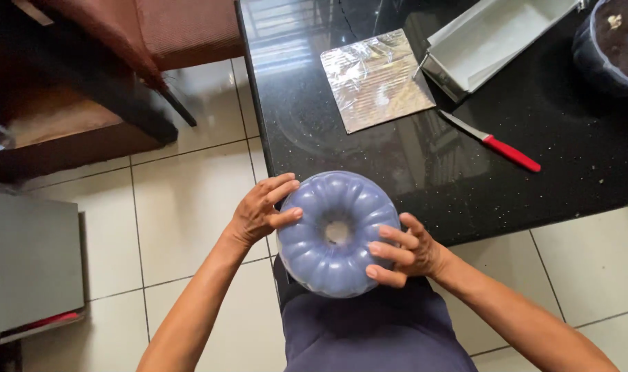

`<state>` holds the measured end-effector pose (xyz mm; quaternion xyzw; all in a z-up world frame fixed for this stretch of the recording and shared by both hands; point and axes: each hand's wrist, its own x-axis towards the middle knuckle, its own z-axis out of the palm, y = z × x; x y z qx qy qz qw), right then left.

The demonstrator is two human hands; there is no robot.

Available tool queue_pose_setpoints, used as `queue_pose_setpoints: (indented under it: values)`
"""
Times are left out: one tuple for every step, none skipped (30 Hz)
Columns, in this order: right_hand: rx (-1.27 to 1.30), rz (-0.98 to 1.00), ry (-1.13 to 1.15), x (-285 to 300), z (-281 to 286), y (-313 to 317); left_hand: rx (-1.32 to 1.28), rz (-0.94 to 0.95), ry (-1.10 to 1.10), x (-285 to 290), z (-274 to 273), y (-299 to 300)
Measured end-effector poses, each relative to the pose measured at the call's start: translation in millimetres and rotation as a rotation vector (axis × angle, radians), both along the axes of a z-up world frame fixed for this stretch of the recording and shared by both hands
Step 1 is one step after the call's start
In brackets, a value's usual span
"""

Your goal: Removing chocolate cakes from their molds and cleaning the work table.

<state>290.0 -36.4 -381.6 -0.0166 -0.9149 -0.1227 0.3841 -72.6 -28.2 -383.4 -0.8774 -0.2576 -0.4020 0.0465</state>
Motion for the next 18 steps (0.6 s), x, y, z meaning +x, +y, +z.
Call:
queue_pose_setpoints:
  values:
    - [-0.004, -0.008, -0.003, -2, 0, 2, -0.004, -0.008, -0.003, -3, -2, 7]
    - [0.0, -0.052, 0.002, -2, 2, -3, 0.0, -0.03, 0.025, -5, -5, 7]
    - [0.003, -0.097, 0.006, -2, 5, -9, 0.004, -0.053, 0.053, -6, -6, 7]
    - [-0.004, -0.104, 0.002, -3, 6, -10, -0.003, -0.061, 0.048, -6, -6, 9]
    - [-0.063, -0.121, -0.027, -3, 8, -10, -0.01, -0.053, 0.07, -7, -5, 10]
    - [-0.126, -0.14, -0.054, -4, 11, -13, -0.021, -0.047, 0.094, -8, -3, 11]
    - [-0.138, -0.149, -0.056, -3, 11, -13, -0.032, -0.058, 0.092, -7, -2, 10]
    - [-0.183, -0.156, -0.077, -1, 11, -14, -0.076, -0.051, 0.098, -5, -1, 9]
    - [-0.229, -0.163, -0.098, 1, 11, -15, -0.121, -0.044, 0.105, -3, 1, 7]
    - [-0.242, -0.172, -0.101, 3, 14, -14, -0.133, -0.054, 0.103, -2, 3, 7]
    - [-0.296, -0.159, -0.12, 5, 17, -14, -0.169, -0.038, 0.118, 0, 6, 6]
    - [-0.348, -0.145, -0.136, 7, 19, -13, -0.201, -0.022, 0.134, 1, 8, 6]
    - [-0.358, -0.152, -0.137, 8, 23, -13, -0.21, -0.031, 0.134, 1, 12, 6]
    - [-0.409, -0.146, -0.165, 10, 27, -13, -0.238, -0.02, 0.13, 2, 15, 6]
    - [-0.459, -0.14, -0.193, 12, 30, -14, -0.265, -0.009, 0.126, 4, 17, 5]
    - [-0.47, -0.147, -0.193, 13, 36, -15, -0.275, -0.017, 0.125, 2, 23, 4]
    - [-0.5, -0.149, -0.224, 14, 42, -17, -0.319, -0.043, 0.154, 1, 28, 4]
    - [-0.529, -0.15, -0.256, 16, 48, -19, -0.363, -0.068, 0.182, 0, 32, 3]
